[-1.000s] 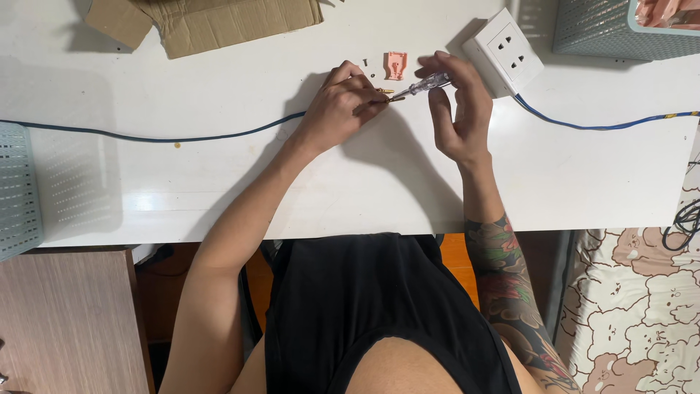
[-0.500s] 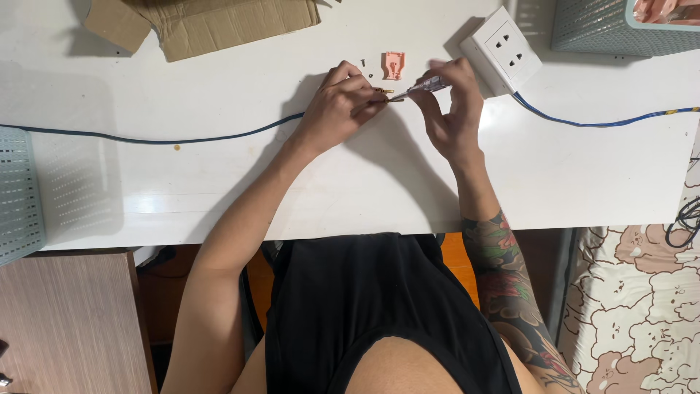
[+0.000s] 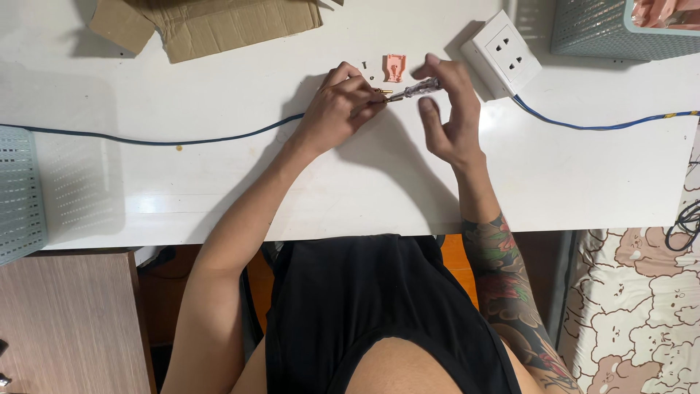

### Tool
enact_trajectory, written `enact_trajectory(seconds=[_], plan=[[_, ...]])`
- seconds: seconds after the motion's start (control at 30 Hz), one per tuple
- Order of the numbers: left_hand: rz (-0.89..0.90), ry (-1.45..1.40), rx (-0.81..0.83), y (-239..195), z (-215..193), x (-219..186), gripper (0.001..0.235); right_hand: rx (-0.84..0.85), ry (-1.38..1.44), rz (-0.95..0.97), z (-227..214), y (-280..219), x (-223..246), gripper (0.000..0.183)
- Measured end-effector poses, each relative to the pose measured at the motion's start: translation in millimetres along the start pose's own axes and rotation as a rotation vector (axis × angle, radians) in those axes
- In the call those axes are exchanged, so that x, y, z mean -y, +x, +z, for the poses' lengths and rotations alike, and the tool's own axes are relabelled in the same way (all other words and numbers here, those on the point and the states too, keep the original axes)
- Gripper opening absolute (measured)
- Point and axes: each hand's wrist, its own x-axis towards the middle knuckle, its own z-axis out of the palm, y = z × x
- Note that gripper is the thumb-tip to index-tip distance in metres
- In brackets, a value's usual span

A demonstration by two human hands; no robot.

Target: The person uses a screwdriver to tighten screws on small pink electrical components, then inserts wires into the terminals and secures them. The person repeats this process for multiple components on a white table.

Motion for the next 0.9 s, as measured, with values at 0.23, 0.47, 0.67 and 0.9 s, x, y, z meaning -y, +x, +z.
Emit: enact_trajectory(seconds=[0.23,0.47,0.67,0.9], plan=[[0.005,0.005,-0.001,-0.7,2.4,-2.0,0.013,-0.085,-0.077,0.016,9.1,-6.9,-13.9,0.053],[0.011,0.025,-0.023,-3.1,5.2,3.2,0.012,-0.029,-0.014,0.058,5.5,-3.3,-4.1,0.045],[0.032,0.052,-0.033,-1.8,2.8,0.2,0.015,-0.082,-0.044,0.039,7.6,-3.6,-5.8,0.035],[0.045,0.046,-0.041,-1.0,6.0,-0.3,0.014,-0.107,-0.051,0.077,10.9,-4.7,-10.3,0.044]])
